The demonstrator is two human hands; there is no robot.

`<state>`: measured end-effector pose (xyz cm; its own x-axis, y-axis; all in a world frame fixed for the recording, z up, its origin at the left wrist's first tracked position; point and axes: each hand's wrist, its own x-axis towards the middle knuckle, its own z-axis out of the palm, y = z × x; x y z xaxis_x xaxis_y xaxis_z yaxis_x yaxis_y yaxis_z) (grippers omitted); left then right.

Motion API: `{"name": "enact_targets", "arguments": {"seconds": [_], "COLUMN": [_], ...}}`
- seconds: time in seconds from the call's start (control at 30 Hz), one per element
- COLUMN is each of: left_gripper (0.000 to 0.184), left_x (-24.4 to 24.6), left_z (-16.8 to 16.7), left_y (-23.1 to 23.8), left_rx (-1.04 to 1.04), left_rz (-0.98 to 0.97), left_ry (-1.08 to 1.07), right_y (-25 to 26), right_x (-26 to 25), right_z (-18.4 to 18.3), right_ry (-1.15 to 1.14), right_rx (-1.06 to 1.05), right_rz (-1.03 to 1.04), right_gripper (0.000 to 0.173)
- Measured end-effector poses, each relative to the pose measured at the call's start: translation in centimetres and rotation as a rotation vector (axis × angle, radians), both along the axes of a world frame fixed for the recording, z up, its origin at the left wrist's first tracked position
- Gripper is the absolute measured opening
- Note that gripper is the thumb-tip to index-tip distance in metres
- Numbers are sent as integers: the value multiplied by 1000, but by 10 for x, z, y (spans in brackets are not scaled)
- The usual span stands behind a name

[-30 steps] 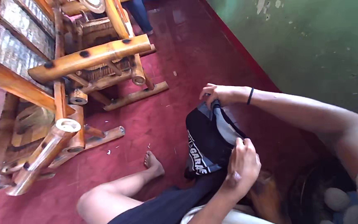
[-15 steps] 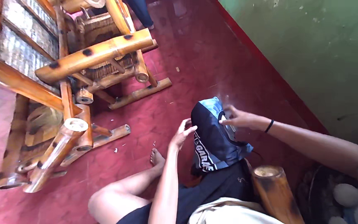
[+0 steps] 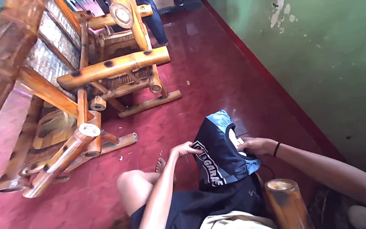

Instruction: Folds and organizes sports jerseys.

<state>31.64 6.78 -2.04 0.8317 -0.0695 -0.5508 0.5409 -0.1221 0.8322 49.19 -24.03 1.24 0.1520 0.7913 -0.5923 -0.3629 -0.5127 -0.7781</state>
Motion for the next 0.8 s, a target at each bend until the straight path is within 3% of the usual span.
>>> {"name": "enact_targets", "arguments": {"seconds": [0.1, 0.2, 0.37, 0.43, 0.67, 0.8], "left_gripper": [31, 37, 18, 11, 22, 23], "left_x": [-13, -26, -48, -61, -141, -197], "left_z": [21, 40, 78, 100, 169, 168], "left_y": [16, 26, 23, 15, -54, -124], "left_rx": [167, 267, 229, 174, 172, 146], "left_rz": [-95, -121, -16, 46, 186, 545], "left_ry": [46, 62, -21, -95, -523, -643], "right_y": [4, 5, 1, -1, 1, 23], "right_x": [-6, -8, 0, 8, 22, 19], "right_z": [23, 38, 53, 65, 150, 193], "right_ry": [-65, -99, -158, -214, -299, -364], "right_rx": [-90, -141, -128, -66, 349, 566], "right_rz": [-60, -99, -43, -50, -31, 203], "right_gripper": [40, 31, 22, 25, 38, 45]}}
